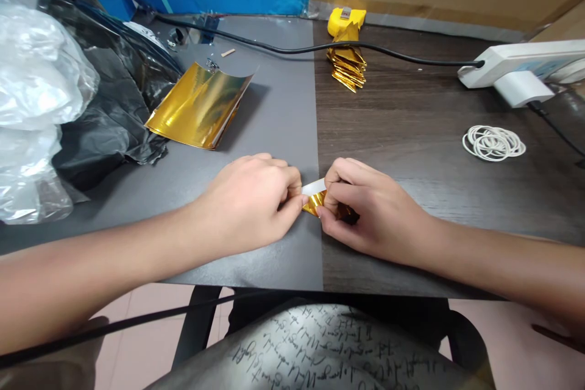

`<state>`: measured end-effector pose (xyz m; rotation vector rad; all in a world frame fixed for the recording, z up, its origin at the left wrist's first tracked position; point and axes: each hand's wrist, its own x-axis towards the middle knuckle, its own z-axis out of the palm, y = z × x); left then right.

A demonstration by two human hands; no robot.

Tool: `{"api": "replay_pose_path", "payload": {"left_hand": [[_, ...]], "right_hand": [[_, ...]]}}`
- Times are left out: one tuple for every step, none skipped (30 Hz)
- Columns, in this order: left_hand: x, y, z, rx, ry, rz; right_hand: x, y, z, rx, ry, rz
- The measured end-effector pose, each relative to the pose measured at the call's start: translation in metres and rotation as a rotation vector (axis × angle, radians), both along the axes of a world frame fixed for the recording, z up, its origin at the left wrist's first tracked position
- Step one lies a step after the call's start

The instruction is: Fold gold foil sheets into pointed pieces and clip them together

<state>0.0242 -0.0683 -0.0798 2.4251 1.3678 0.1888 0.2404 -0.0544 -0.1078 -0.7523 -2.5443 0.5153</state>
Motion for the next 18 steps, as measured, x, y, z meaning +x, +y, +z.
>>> {"api": "replay_pose_path", "payload": {"left_hand": [[-0.0002,-0.0002,-0.0001,0.004,0.005,0.002],[-0.0003,-0.0004,0.0,0.007,0.014,0.002],[-0.0004,-0.0006,0.0002,0.009,0.026,0.001],[-0.0004,-0.0007,0.0005,0.008,0.038,-0.003],[-0.0004,-0.0009,0.0007,0.008,0.048,-0.005],[-0.0003,-0.001,0.0009,0.006,0.057,-0.006],[-0.0001,-0.0012,0.001,0.005,0.066,-0.005],[0.0,-0.0012,0.001,0.006,0.077,-0.005],[0.0,-0.0012,0.0009,0.007,0.086,-0.004],[0.0,-0.0011,0.0007,0.009,0.095,-0.004],[0.0,-0.0009,0.0005,0.009,0.101,-0.005],[-0.0001,-0.0006,0.0003,0.009,0.103,-0.007],[0.0,-0.0002,0.0002,0.008,0.103,-0.008],[0.0001,0.0002,0.0,0.007,0.101,-0.008],[0.0003,0.0005,0.0,0.007,0.098,-0.006],[0.0006,0.0008,0.0,0.006,0.097,-0.005],[0.001,0.001,0.0,0.003,0.098,-0.001],[0.0013,0.001,0.0,-0.002,0.103,0.003]], "right_hand": [[-0.0002,-0.0001,-0.0003,0.007,0.0,-0.001],[-0.0003,-0.0002,-0.0007,0.013,-0.003,-0.003],[-0.0003,-0.0003,-0.0011,0.022,-0.004,-0.006],[-0.0003,-0.0005,-0.0014,0.03,-0.006,-0.009],[-0.0001,-0.0006,-0.0017,0.038,-0.004,-0.011],[0.0,-0.0008,-0.0018,0.044,-0.003,-0.013],[0.0001,-0.0009,-0.0019,0.046,-0.005,-0.015],[0.0001,-0.001,-0.0019,0.044,-0.009,-0.016],[0.0001,-0.0011,-0.0019,0.04,-0.013,-0.018],[-0.0001,-0.0011,-0.002,0.037,-0.017,-0.019],[-0.0003,-0.001,-0.002,0.037,-0.02,-0.02],[-0.0006,-0.0009,-0.0021,0.039,-0.021,-0.022],[-0.0009,-0.0007,-0.0022,0.042,-0.02,-0.022],[-0.001,-0.0006,-0.0022,0.047,-0.018,-0.02],[-0.0011,-0.0004,-0.0023,0.05,-0.018,-0.018],[-0.001,-0.0003,-0.0023,0.051,-0.018,-0.015],[-0.0008,-0.0003,-0.0022,0.053,-0.018,-0.016],[-0.0004,-0.0002,-0.0022,0.057,-0.02,-0.016]]}}
